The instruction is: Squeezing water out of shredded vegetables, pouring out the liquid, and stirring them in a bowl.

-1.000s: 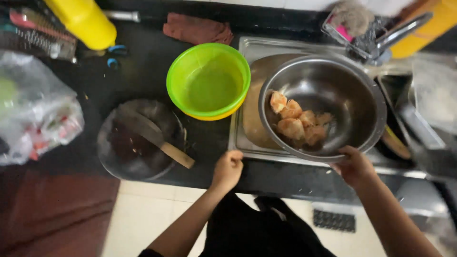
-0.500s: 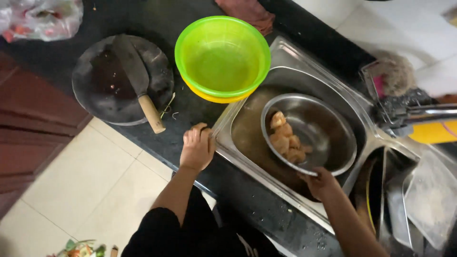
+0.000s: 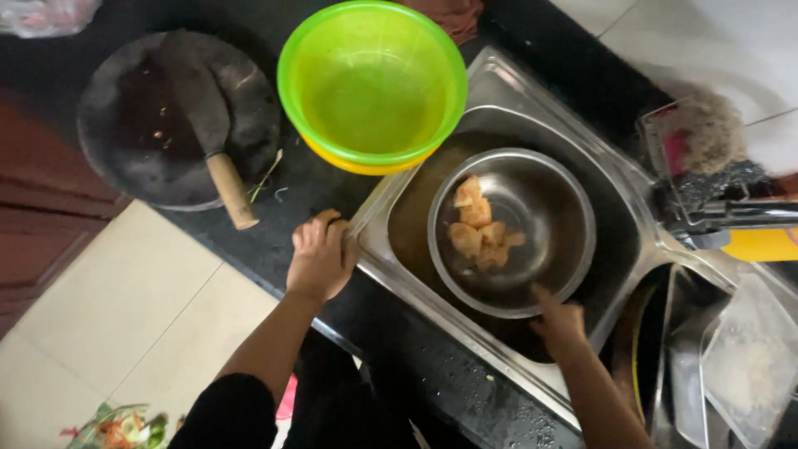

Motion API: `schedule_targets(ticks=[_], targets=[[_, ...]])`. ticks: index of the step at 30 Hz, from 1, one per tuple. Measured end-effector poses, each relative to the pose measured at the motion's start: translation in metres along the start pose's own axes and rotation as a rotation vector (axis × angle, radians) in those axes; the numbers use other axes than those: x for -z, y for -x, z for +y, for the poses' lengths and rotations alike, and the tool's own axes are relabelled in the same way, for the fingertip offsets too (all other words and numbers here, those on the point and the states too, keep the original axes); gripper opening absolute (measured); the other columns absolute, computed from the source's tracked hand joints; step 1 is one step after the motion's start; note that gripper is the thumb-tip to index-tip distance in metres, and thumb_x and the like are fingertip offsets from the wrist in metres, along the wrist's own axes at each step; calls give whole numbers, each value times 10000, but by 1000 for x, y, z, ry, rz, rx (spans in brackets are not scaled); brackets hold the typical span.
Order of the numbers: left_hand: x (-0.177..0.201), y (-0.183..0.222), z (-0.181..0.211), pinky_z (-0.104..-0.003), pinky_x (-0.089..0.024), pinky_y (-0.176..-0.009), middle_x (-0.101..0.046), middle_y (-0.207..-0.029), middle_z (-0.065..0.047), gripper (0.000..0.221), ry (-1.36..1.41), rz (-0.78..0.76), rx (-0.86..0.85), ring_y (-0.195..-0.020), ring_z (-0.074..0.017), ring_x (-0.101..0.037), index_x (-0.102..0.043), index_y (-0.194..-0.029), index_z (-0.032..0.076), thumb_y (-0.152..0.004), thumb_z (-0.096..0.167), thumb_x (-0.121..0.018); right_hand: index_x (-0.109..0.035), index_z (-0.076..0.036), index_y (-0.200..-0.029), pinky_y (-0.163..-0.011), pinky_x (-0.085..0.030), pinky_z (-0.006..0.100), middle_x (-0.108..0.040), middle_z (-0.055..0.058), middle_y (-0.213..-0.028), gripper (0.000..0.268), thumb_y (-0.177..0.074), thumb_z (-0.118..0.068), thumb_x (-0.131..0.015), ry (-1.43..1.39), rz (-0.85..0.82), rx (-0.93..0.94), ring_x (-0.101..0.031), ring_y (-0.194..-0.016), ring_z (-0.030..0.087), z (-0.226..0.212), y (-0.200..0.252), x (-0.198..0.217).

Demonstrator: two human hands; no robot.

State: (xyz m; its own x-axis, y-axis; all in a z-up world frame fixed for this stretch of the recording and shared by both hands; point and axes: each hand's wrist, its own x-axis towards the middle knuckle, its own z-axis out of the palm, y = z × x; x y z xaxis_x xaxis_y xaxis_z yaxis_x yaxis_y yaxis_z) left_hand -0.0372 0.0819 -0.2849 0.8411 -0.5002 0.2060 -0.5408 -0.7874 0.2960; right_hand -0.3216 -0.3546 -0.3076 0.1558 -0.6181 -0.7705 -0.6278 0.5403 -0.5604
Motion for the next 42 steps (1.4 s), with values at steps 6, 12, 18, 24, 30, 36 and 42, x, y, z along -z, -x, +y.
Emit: schedule_targets(ticks=[6, 12, 18, 24, 30, 36, 42], targets=[[3, -1, -1, -645, -386, -1016, -550, -1363, -160, 404, 182, -78, -11, -1163, -454, -548, -646, -1296, 91, -1013, 352, -526, -528, -138, -748, -585, -335, 448, -531, -1, -706, 305, -1052, -126, -503, 457, 551, 780, -417, -715, 138, -115, -24, 102], [7, 1, 1, -608, -361, -1085, -488, -1366, -153, 371, 165, -48, 1, -1203, -405, -503, -604, -1306, 75, -1040, 313, -503, -426, -88, -1430, -583, -648, 349, -738, 195, -1220, 435, -1093, -364, -420, 29, 255, 384, -738, -684, 291, -174, -94, 176], [9, -1, 2, -581, -351, -1069, -478, -1353, -135, 391, 150, -66, 15, -1163, -398, -507, -598, -1310, 93, -1021, 339, -509, -573, -147, -1266, -781, -586, 270, -742, 27, -1260, 269, -1007, -134, -644, 160, 27, 337, -682, -858, 158, -187, -91, 162], [11, -1, 2, -602, -372, -1087, -483, -1375, -141, 365, 147, -44, -20, -1218, -402, -512, -576, -1303, 84, -1040, 329, -515, -611, -199, -1284, -742, -529, 139, -687, 21, -1074, 242, -1062, -278, -668, 311, 115, 397, -646, -907, 67, -183, -87, 166], [12, -2, 2, -602, -394, -1066, -502, -1346, -147, 358, 132, -29, -36, -1206, -394, -527, -596, -1291, 84, -1041, 330, -520, -593, -12, -1241, -820, -462, 485, -723, 153, -1099, 409, -1059, -299, -821, 896, 335, 825, -665, -972, 353, -180, -81, 173], [12, -2, 1, -578, -399, -1060, -483, -1348, -127, 400, 109, -67, -27, -1186, -362, -519, -582, -1325, 90, -1029, 351, -511, -586, -83, -1146, -613, -425, 511, -602, 83, -866, 482, -1010, -309, -990, 872, 715, 970, -564, -717, 321, -142, -108, 145], [14, -3, 4, -597, -406, -1013, -500, -1313, -156, 355, 120, -42, -13, -1131, -417, -525, -592, -1296, 72, -1049, 310, -501, -694, -137, -1292, -940, -597, 427, -521, 126, -1276, 573, -745, -82, -853, 61, 1043, 593, -649, -1133, 349, -130, -113, 22]])
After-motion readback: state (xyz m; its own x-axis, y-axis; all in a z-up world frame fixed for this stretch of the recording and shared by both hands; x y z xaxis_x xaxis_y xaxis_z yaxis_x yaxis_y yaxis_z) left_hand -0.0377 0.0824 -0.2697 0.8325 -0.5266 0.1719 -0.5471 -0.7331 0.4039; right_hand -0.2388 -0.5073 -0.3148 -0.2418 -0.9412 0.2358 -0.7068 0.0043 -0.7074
